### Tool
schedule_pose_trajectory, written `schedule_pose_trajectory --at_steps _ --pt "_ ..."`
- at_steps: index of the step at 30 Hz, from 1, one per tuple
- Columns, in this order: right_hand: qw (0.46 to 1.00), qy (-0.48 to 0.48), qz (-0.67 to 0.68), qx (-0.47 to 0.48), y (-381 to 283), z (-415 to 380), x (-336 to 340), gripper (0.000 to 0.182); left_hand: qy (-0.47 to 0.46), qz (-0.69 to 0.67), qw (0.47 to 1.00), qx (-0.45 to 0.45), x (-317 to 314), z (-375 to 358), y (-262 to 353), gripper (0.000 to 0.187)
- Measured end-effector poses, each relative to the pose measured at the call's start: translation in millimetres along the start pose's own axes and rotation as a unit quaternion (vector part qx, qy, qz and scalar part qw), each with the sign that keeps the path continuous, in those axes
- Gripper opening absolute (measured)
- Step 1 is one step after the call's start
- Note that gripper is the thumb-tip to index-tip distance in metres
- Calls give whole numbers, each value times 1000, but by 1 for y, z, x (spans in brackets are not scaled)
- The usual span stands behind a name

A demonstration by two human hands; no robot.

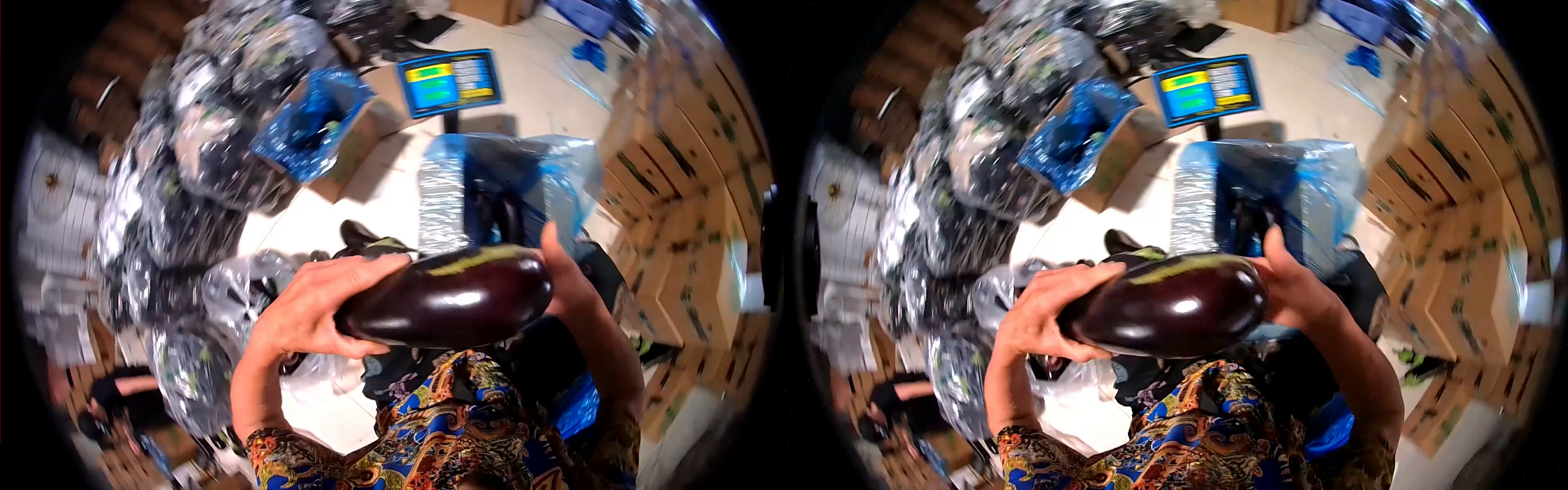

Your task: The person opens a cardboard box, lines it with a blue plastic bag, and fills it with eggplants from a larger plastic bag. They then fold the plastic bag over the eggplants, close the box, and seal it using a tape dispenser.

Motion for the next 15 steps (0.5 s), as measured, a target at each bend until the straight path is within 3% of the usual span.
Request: schedule_pose_trajectory --at_steps 3,4,6,8,10,11,13,14,15 --pt "990 -127 -47 40 -16 -13 10 78 -17 179 979 -95 -16 45 28 86" --pt "992 -125 4 22 -18 -21 13 78 -9 228 965 -131 -18 58 33 83" --pt "982 -75 -162 57 -26 -25 17 84 54 299 940 -152 -28 76 20 91" --pt "957 -12 -279 83 -26 -31 33 100 144 306 935 -107 -35 90 12 97" --pt "952 16 -276 128 -30 -38 44 101 190 142 971 -25 -42 104 -6 99" --pt "946 27 -289 146 -34 -42 48 102 192 -40 980 34 -46 108 -23 96" --pt "947 34 -269 174 -35 -48 57 101 199 -318 916 142 -53 115 -37 86" --pt "948 35 -256 187 -35 -49 62 100 209 -451 849 179 -59 122 -38 82" --pt "951 37 -241 192 -35 -50 64 101 135 -504 834 178 -68 133 -38 82"
Point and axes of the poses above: each hand's wrist, its own z-axis towards the middle knuckle, its own x-axis out of the back of the hand, y = z × x, the point moved 7 cm from there along z, towards the middle knuckle, and after that the axes turned 9 degrees about x, right-handed, at the moved point
